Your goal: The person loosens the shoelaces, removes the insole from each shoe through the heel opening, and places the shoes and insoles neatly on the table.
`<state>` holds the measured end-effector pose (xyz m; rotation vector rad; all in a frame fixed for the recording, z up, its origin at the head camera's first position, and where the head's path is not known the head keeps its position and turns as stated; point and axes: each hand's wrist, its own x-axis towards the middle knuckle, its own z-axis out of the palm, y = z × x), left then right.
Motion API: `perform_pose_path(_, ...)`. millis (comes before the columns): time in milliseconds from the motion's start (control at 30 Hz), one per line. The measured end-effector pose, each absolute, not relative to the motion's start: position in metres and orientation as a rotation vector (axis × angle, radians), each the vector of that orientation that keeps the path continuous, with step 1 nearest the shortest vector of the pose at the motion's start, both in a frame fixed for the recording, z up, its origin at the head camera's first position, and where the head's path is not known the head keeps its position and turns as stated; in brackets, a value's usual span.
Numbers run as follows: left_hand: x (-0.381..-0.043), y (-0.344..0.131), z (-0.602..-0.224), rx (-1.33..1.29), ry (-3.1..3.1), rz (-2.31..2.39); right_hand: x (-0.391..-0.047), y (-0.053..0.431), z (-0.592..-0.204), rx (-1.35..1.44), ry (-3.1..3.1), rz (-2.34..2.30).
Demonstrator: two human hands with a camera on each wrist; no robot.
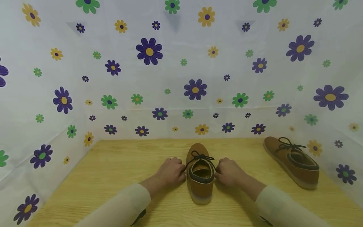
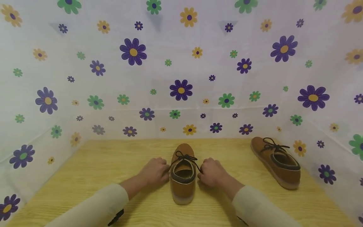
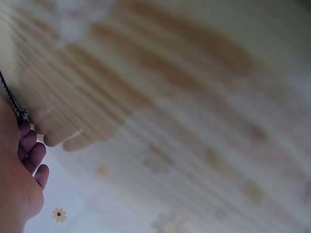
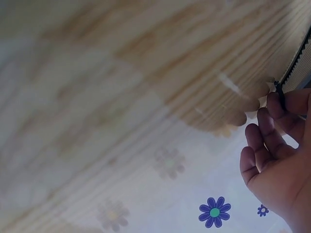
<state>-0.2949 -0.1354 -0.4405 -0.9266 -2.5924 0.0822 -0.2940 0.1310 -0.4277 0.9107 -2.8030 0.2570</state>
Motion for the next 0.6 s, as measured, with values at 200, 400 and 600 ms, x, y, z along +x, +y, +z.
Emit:
perform_pose_path(200, -0.292, -0.132, -0.444, -0.848, -2.703, 0.046, -0.294, 0.133, -0.433, 0.891, -2.719, 0.29)
perform_pose_path(400, -0.293, -0.125, -0.442, -0.772, -2.716, -0.039, -0.294, 0.133, -0.429, 0.729, -2.722, 0.565)
perform_pose_path(600, -0.297, -0.125, -0.439, -0.842, -2.59, -0.172, -0.294, 0.13, -0.423, 0.773, -2.571, 0.694)
